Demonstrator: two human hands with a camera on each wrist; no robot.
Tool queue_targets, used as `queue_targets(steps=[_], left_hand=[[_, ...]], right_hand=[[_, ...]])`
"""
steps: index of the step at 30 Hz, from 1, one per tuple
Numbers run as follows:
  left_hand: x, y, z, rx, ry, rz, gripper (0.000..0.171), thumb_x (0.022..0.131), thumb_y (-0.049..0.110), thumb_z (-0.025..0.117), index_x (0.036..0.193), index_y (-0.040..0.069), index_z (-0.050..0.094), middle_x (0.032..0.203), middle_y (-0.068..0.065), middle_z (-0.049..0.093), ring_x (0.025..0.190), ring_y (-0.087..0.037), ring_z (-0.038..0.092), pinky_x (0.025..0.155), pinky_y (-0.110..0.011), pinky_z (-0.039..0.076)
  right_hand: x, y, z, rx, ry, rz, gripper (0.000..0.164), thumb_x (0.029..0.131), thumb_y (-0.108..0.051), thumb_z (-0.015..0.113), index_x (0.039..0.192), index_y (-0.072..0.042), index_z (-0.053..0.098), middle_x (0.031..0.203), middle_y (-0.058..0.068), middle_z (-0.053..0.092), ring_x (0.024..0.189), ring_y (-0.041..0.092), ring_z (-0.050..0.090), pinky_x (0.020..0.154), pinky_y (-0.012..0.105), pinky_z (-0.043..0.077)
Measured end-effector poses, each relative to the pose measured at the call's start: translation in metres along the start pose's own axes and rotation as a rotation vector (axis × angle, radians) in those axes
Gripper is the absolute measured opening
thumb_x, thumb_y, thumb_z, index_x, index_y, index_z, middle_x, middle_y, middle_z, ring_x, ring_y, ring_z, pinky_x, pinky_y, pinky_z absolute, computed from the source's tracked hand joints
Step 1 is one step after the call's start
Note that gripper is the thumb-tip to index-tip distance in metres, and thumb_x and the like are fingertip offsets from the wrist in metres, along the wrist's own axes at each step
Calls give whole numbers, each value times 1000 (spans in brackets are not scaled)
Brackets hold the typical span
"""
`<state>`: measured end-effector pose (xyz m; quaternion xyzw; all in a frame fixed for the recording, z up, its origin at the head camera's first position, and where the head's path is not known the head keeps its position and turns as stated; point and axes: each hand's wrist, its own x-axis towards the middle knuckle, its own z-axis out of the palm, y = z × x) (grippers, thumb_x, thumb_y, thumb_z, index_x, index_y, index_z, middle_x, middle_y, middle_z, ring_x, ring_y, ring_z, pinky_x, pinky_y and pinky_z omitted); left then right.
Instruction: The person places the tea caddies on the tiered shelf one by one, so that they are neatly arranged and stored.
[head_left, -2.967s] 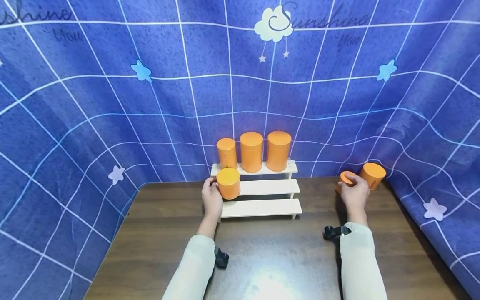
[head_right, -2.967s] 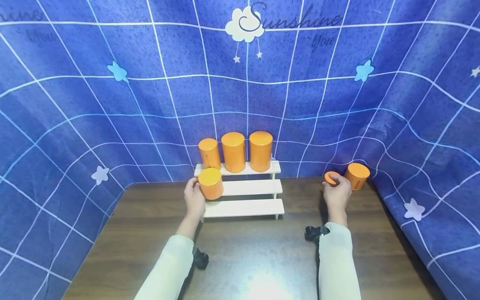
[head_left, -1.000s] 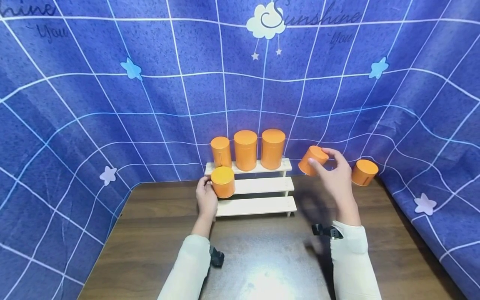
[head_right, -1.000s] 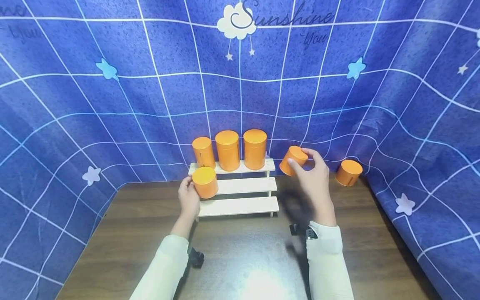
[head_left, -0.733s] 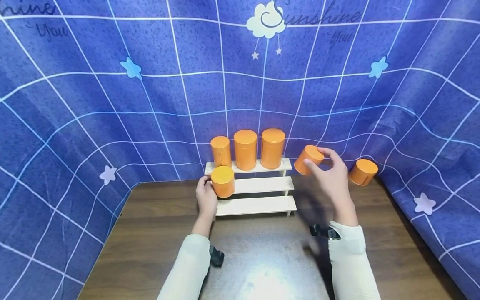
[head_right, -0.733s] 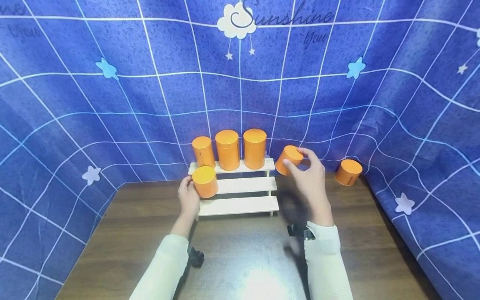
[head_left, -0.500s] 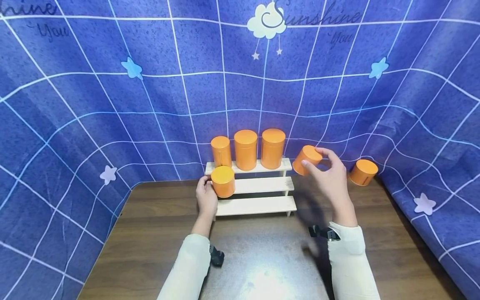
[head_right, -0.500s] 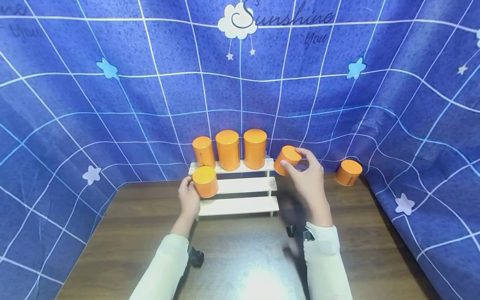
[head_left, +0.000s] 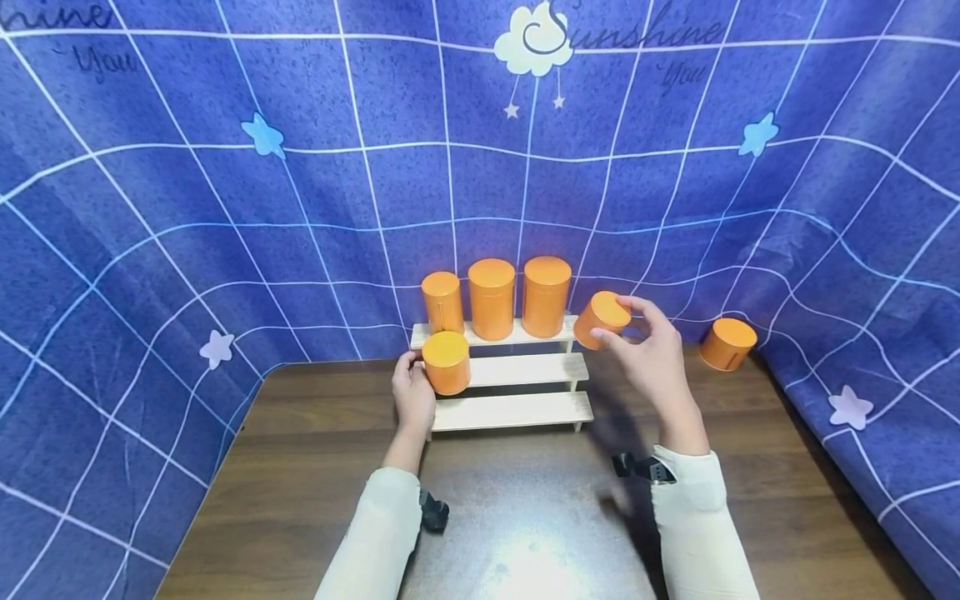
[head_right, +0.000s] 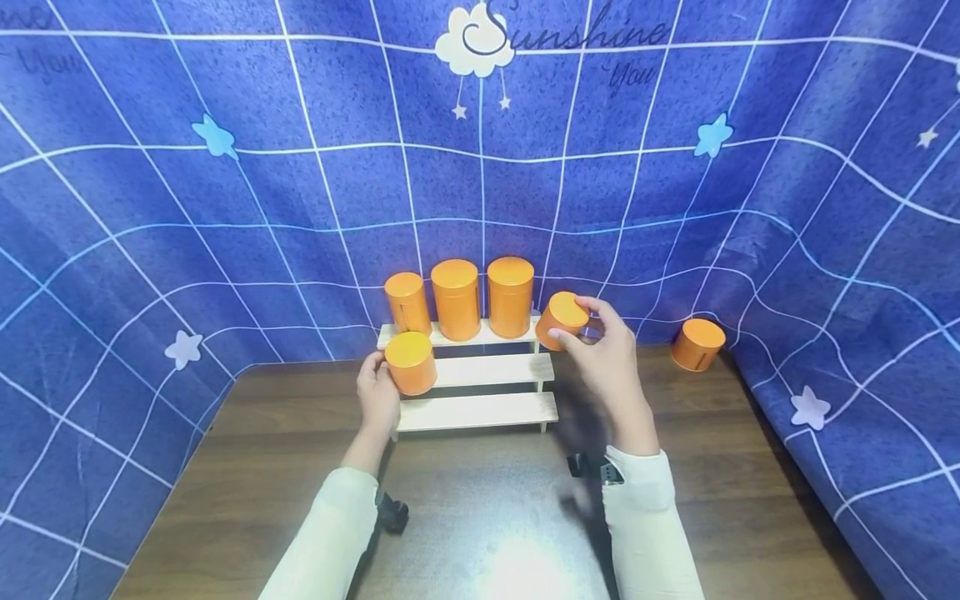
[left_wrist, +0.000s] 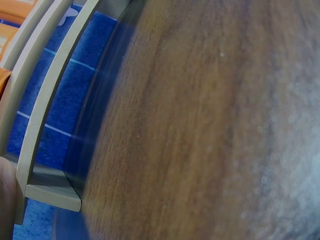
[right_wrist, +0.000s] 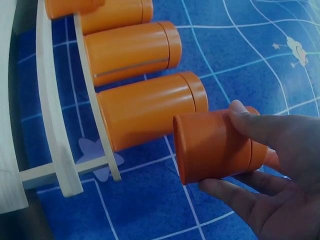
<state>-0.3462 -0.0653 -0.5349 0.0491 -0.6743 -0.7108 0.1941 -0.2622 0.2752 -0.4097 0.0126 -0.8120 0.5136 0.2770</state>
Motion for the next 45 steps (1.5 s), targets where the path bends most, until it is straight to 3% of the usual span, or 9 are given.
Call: queue_targets(steps=[7,12,20,28,35,43,45], left_hand=[[0,-1,1,-19,13,18,26,107,-1,42,120,-6,64,121,-20,66,114,-23,61,98,-26,50],[-1,0,1,-6,19,27,26,106,-1,42,120,-6,64,122,-22,66,116,-25,61,100,-30,50],[-2,3,1,10,18,18,27,107,-1,41,121,-7,64,124,-25,66,120,-28,61,106,-39,49],[-3,4,2,-19,28,13,27,107,-2,41,122,-7,64,124,-24,66,118,-27,60,98,-24,48],[-2,4,4,-1,41,11,31,107,-4,37,125,-12,60,128,-29,64,122,-33,59,98,-24,46],[-16,34,4,0,18,13,28,105,-7,38,122,-15,60,126,-32,62,120,-35,58,95,-21,47],[-13,28,4,-1,18,13,29,105,-7,38,122,-15,60,125,-32,62,119,-34,58,94,-19,47]], right_hand=[[-2,-4,6,18,-24,-48,61,81,-8,91,136,-3,65,138,15,70,109,19,70,84,8,56],[-2,-6,10,47,-57,-62,61,81,-8,90,136,-2,65,141,16,68,121,35,69,86,11,57],[-3,-6,19,54,-96,-85,62,80,-7,90,137,-4,66,142,14,69,124,31,68,95,35,61],[-6,-9,26,63,-126,-110,63,79,-4,91,137,-5,67,144,15,67,125,32,68,95,38,61],[-10,-19,28,83,-156,-114,64,78,-1,90,138,-4,66,147,15,65,127,33,68,96,32,61],[-12,-21,31,77,-172,-111,65,78,1,89,138,-2,65,148,17,64,129,34,65,96,33,60],[-12,-21,32,77,-171,-111,64,78,1,89,138,-2,66,148,17,65,129,34,66,96,36,61]])
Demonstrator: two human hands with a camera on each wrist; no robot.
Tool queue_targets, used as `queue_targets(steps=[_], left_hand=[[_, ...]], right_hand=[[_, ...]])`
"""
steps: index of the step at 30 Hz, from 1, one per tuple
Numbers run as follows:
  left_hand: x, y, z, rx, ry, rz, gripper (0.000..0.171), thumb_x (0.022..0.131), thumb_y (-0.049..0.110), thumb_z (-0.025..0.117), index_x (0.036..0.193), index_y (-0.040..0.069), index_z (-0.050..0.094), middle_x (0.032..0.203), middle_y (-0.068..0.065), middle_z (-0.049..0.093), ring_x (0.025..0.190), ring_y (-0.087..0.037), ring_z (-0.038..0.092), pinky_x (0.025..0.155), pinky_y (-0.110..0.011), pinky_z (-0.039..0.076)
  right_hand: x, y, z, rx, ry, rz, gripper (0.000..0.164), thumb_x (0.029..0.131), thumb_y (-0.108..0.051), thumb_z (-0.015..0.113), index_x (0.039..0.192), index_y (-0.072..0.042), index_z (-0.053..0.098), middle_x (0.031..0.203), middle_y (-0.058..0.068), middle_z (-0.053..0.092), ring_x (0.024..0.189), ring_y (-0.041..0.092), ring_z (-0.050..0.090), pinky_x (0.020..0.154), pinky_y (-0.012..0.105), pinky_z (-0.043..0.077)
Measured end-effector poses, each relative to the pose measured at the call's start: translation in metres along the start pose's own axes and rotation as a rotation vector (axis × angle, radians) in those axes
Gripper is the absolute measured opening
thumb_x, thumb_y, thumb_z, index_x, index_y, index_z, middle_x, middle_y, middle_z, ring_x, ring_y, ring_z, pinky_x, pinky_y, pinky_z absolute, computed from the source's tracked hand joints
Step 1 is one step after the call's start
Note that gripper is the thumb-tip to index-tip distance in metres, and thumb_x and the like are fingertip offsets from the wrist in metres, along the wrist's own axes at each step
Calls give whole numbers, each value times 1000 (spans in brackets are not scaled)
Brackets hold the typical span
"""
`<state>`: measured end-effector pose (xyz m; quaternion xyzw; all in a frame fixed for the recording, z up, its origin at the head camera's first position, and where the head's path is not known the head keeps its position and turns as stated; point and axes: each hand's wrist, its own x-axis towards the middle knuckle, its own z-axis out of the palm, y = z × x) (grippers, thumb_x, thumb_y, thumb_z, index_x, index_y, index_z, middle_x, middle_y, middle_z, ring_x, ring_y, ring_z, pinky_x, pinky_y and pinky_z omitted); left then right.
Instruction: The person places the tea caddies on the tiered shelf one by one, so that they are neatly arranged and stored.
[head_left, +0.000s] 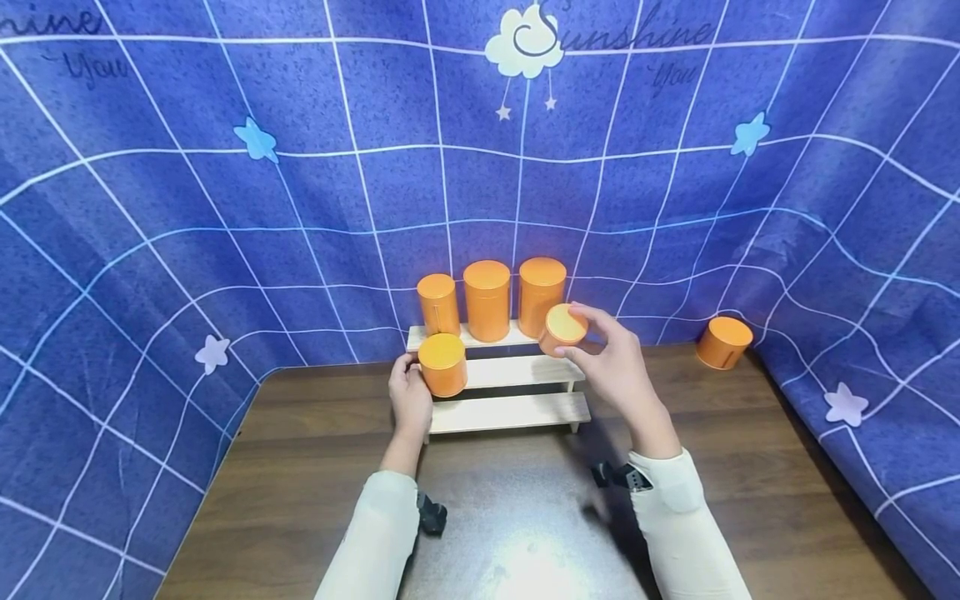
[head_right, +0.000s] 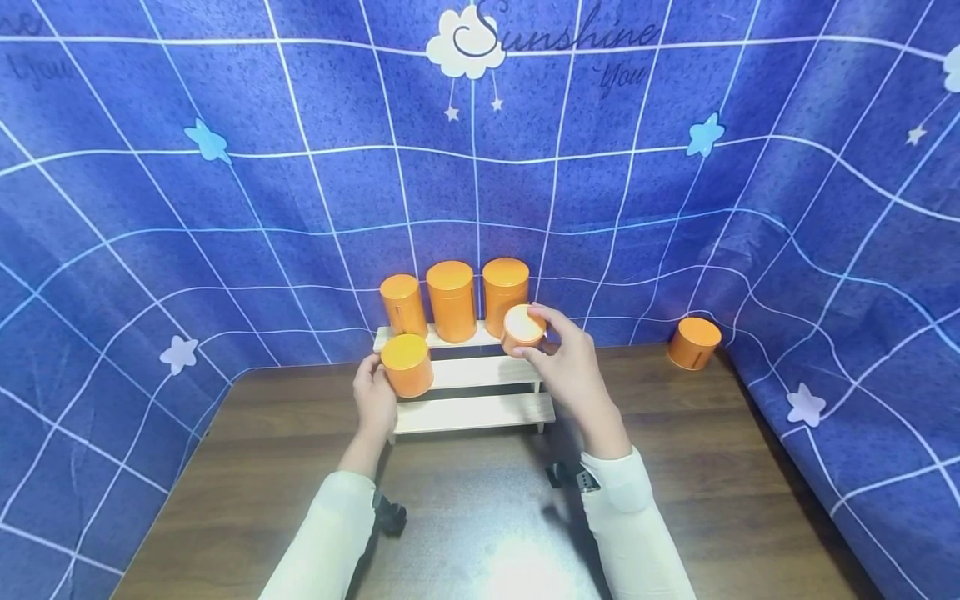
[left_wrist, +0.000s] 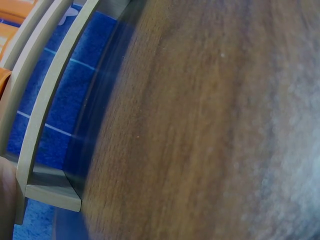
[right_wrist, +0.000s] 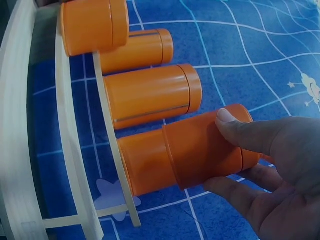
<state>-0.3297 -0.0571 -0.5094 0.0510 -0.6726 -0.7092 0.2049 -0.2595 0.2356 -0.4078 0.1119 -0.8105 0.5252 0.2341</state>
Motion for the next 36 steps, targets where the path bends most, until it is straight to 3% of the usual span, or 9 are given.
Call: queue_targets(steps=[6,11,19,36], left_hand=[[12,-26,1,-19,14,-4,30,107,-4,38,125,-11,61,127,-26,64,119,-27,58,94,-17,46],[13,-28,-1,-35,1,1,27,107,-2,42,123,-8,63,126,-23,65,119,-25,60,99,-23,48],[13,-28,-2,-38,-1,-2,27,107,-3,41,121,-6,64,123,-20,65,118,-23,60,103,-29,50],[12,-27,-3,-41,-11,-10,27,107,-2,41,122,-7,63,124,-21,65,119,-24,60,102,-28,50]], right_hand=[[0,0,1,-16,2,3,63,78,-1,90,137,-4,66,143,16,67,125,32,67,95,42,62],[-1,0,4,-40,11,2,62,78,-3,91,135,-3,66,136,18,69,122,32,67,92,50,63],[-1,0,10,-31,20,-5,60,78,-3,91,133,-2,67,133,17,68,120,31,67,91,51,63],[-4,4,32,-22,-27,-24,60,76,-5,93,132,-4,70,131,18,65,112,36,70,87,48,65]])
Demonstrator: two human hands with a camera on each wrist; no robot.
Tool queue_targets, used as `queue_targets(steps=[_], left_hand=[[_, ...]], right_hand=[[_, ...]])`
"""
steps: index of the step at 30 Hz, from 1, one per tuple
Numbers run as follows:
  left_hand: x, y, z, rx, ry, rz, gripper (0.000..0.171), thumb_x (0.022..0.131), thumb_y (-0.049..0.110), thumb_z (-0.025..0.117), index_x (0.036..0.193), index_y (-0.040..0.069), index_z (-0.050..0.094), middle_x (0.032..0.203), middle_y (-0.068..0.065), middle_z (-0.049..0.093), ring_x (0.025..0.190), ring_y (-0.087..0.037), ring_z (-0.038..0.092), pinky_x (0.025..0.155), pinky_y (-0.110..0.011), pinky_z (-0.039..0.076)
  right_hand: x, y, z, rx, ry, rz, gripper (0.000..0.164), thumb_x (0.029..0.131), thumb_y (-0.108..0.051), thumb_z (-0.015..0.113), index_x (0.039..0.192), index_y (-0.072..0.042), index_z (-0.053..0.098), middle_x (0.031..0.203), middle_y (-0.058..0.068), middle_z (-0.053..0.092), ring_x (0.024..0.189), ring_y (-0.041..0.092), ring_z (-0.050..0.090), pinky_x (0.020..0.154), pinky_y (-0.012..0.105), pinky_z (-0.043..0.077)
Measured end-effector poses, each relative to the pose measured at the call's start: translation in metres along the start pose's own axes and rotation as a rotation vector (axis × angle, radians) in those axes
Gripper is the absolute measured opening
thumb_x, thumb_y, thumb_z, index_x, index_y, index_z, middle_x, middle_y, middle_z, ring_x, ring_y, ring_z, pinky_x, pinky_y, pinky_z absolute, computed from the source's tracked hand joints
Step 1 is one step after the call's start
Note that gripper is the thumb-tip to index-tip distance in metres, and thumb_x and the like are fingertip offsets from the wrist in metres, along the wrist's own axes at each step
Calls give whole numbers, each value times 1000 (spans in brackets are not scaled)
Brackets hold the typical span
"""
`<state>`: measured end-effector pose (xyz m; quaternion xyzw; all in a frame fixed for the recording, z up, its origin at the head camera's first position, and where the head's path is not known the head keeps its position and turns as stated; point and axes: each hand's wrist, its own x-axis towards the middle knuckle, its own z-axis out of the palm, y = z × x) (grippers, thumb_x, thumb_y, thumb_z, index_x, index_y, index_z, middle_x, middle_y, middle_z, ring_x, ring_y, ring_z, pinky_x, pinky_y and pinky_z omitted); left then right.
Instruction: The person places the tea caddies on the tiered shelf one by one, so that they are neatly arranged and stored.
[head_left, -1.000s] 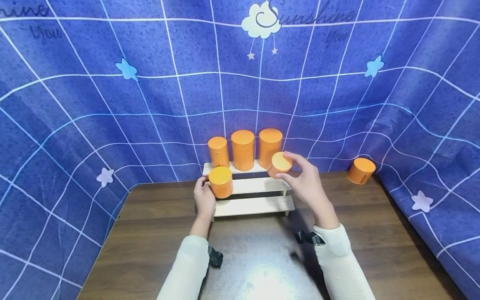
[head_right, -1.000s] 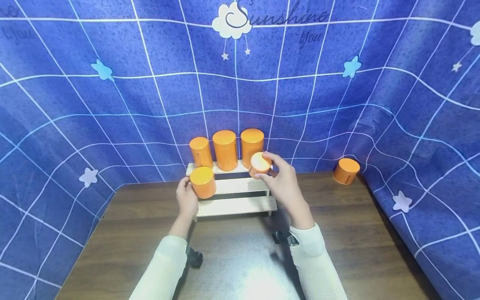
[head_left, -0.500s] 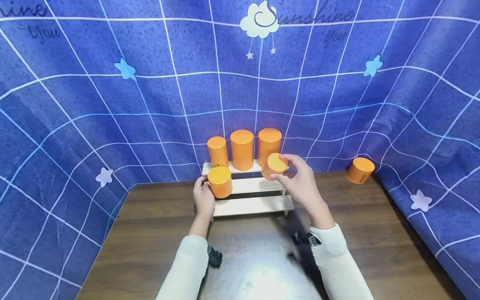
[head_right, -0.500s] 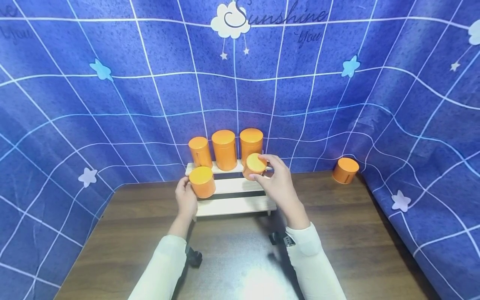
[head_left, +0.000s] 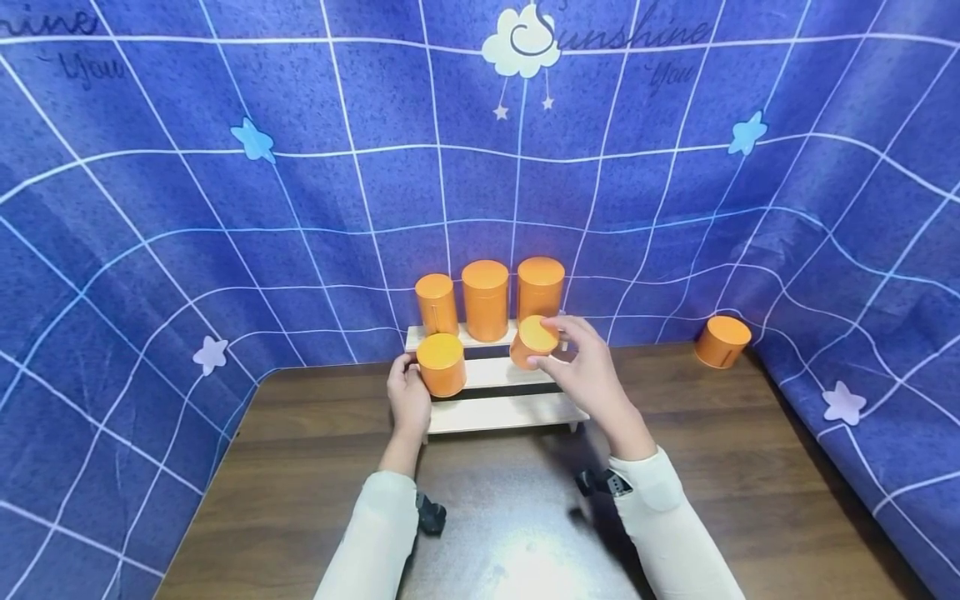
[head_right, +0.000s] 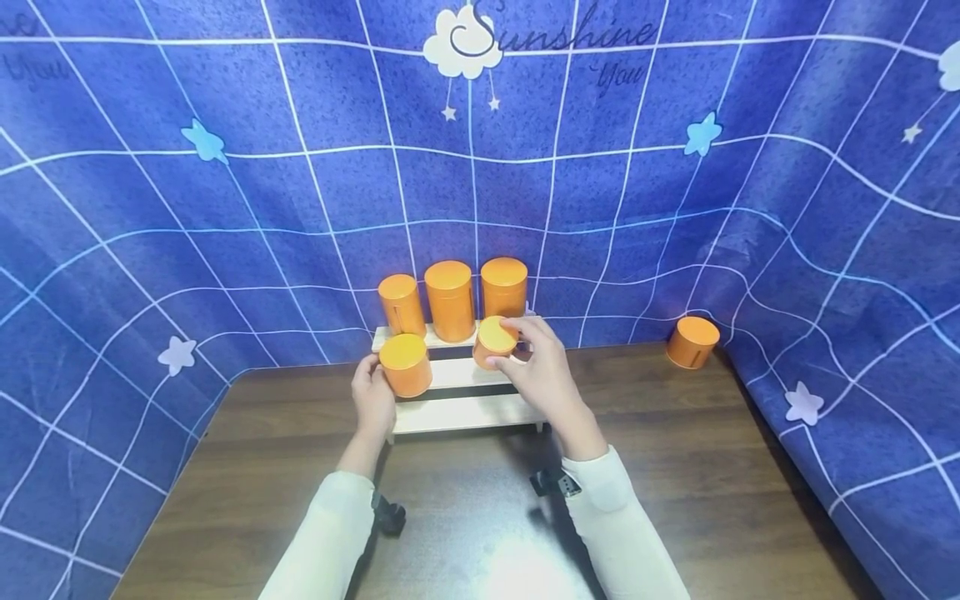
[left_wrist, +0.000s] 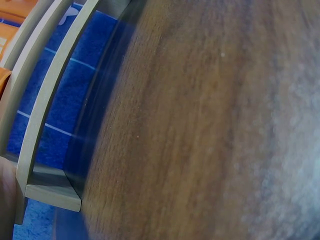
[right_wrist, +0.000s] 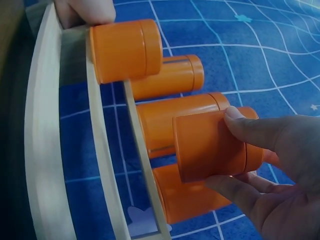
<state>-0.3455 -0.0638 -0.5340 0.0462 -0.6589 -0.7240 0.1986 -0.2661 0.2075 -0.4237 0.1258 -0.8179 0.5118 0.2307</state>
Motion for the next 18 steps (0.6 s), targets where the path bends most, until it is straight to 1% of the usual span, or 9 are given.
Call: queue_targets(steps=[4,8,11,15,18], left_hand=[[0,-1,0,1,-3,-5,27,107,-2,40,122,-6,62,125,-21,64,120,-24,60,104,-30,50],[1,-2,1,1,-8,-10,28,107,-1,40,124,-6,61,127,-21,64,121,-25,60,107,-34,49],[1,-3,1,-2,-3,-19,28,108,-1,40,125,-6,62,128,-21,64,122,-24,60,108,-34,49],[1,-3,2,-8,8,-24,29,108,-1,40,125,-5,63,127,-20,65,121,-25,61,104,-28,50],[0,-3,1,-10,12,-16,29,108,-1,41,126,-6,62,128,-20,65,121,-26,61,100,-21,50]], right_hand=[[0,1,5,-27,-8,-15,61,76,-7,93,132,-5,70,128,16,66,110,35,71,88,44,65],[0,3,8,-15,-17,-12,59,77,-6,93,132,-5,70,128,16,66,114,36,71,93,48,63],[0,4,11,0,-27,1,59,77,-5,92,132,-5,69,128,16,65,114,37,72,93,49,63],[0,4,14,-2,-36,9,60,78,-5,92,133,-5,69,128,17,63,111,37,73,90,44,65],[-1,5,17,14,-44,21,59,78,-4,91,133,-5,69,129,18,63,111,38,73,91,44,65]])
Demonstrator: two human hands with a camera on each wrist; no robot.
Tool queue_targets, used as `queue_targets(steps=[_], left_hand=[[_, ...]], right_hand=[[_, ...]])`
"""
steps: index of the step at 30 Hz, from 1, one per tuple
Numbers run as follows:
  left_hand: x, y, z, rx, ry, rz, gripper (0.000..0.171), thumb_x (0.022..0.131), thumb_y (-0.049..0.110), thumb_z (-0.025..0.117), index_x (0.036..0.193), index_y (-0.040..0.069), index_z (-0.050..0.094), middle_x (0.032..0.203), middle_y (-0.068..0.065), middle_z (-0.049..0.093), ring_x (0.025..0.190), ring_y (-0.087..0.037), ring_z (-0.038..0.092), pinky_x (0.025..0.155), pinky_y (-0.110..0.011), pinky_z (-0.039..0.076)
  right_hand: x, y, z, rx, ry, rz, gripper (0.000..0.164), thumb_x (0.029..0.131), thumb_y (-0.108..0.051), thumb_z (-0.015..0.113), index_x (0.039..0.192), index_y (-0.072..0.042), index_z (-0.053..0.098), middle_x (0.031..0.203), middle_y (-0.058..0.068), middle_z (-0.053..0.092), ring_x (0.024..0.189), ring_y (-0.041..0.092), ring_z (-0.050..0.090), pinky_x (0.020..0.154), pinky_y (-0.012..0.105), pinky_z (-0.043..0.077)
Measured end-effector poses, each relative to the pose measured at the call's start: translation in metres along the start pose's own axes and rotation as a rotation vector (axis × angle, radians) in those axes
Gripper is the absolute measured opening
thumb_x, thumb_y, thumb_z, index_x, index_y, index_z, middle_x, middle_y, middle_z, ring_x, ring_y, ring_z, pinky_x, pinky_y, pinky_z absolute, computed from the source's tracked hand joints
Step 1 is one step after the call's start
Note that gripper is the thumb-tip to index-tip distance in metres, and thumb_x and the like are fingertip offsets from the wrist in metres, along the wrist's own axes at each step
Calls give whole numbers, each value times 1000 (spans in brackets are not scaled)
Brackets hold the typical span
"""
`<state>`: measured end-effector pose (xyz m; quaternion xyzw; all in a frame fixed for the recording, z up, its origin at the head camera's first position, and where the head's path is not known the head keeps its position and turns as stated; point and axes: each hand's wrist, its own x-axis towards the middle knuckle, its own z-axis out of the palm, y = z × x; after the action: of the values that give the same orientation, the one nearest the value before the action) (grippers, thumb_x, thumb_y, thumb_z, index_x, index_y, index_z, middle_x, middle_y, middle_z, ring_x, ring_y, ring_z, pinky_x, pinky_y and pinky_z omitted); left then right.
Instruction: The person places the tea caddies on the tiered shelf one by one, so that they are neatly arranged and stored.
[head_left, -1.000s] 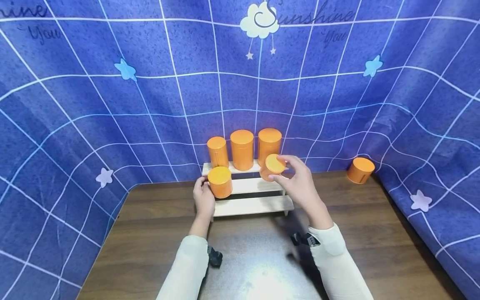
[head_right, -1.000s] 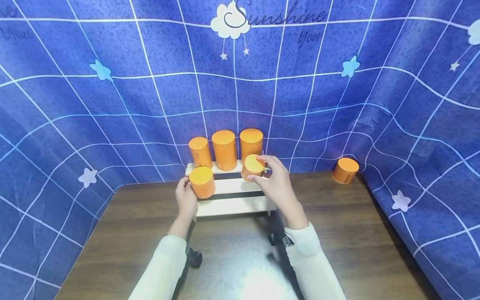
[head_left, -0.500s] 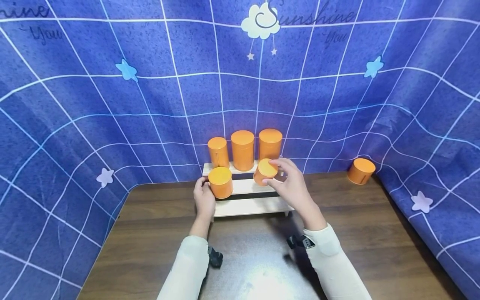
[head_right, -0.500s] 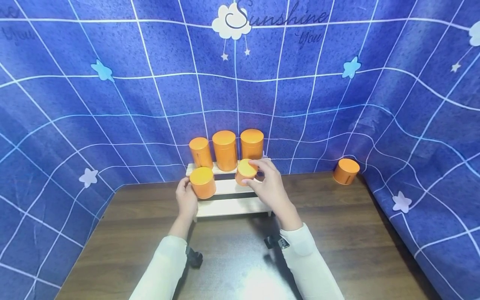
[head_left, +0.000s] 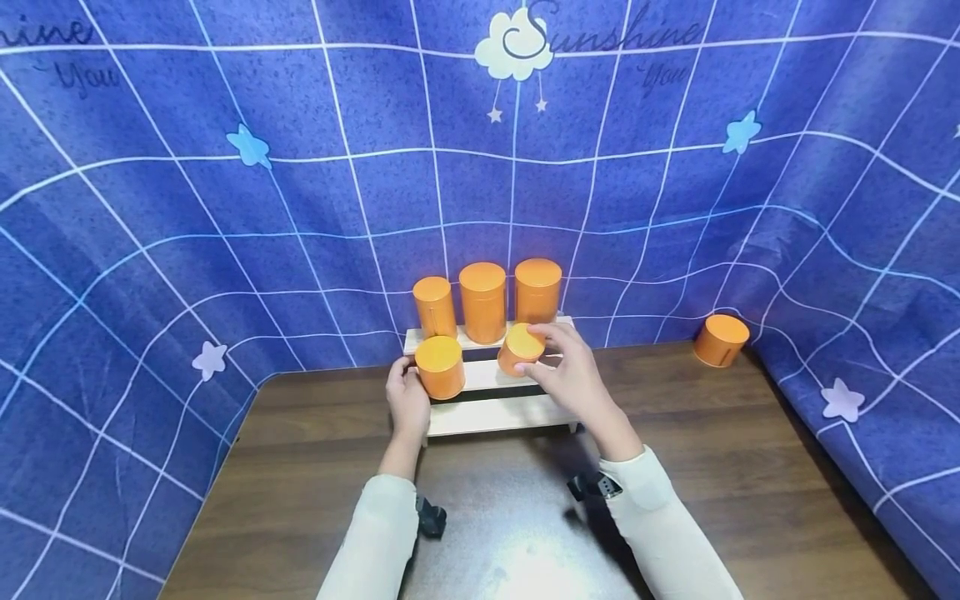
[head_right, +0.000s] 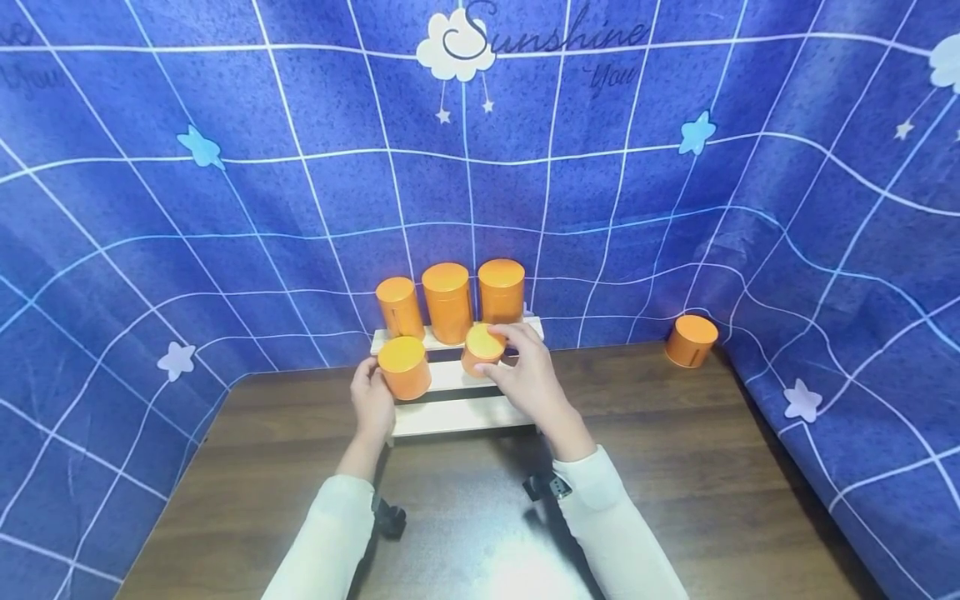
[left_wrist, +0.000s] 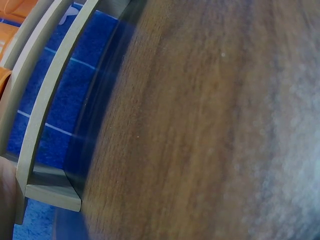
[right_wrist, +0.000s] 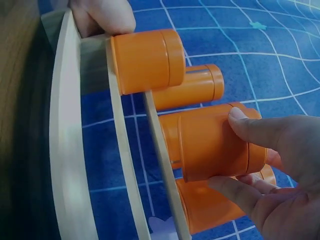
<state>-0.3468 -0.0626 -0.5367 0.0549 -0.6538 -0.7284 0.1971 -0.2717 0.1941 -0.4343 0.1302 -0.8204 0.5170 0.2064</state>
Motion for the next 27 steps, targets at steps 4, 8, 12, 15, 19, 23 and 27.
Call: queue_targets(steps=[4,8,12,15,19,23,27], left_hand=[[1,0,1,13,-1,6,30,108,-2,39,128,-9,60,131,-23,63,123,-27,60,97,-16,48],[-6,15,2,31,-8,-3,31,106,-5,38,127,-12,59,131,-28,62,123,-30,60,97,-18,49],[-14,31,3,29,-10,4,30,106,-6,38,126,-13,59,131,-30,62,122,-32,60,97,-17,48],[-14,29,3,29,-2,7,31,106,-6,38,127,-14,58,130,-29,62,123,-32,60,95,-15,47],[-15,31,4,30,7,9,30,106,-6,38,126,-13,59,128,-27,63,120,-29,61,94,-14,47],[-14,30,5,34,13,9,29,106,-5,39,125,-13,60,127,-27,63,117,-25,60,95,-15,47],[-8,19,5,47,16,8,30,106,-5,39,126,-13,59,129,-29,63,118,-27,59,95,-15,46]], right_hand=[[-1,2,5,39,-16,26,59,79,-2,90,134,-4,68,131,18,64,115,39,71,94,50,63],[-1,4,10,44,-33,37,58,80,-2,89,134,-3,67,131,19,64,117,38,69,95,49,63],[-2,6,16,53,-46,46,54,81,-1,88,131,-1,67,133,20,64,118,38,68,95,47,63],[-2,7,20,67,-53,54,49,82,0,88,126,0,66,132,19,65,119,37,69,95,43,63],[-4,9,25,106,-63,55,41,83,1,87,113,1,58,126,19,64,120,38,69,95,42,63],[-5,11,30,121,-76,46,39,84,2,85,106,1,53,120,19,63,120,39,69,95,44,63],[-6,14,36,110,-82,29,37,85,4,83,107,2,53,120,20,65,121,39,69,95,42,63]])
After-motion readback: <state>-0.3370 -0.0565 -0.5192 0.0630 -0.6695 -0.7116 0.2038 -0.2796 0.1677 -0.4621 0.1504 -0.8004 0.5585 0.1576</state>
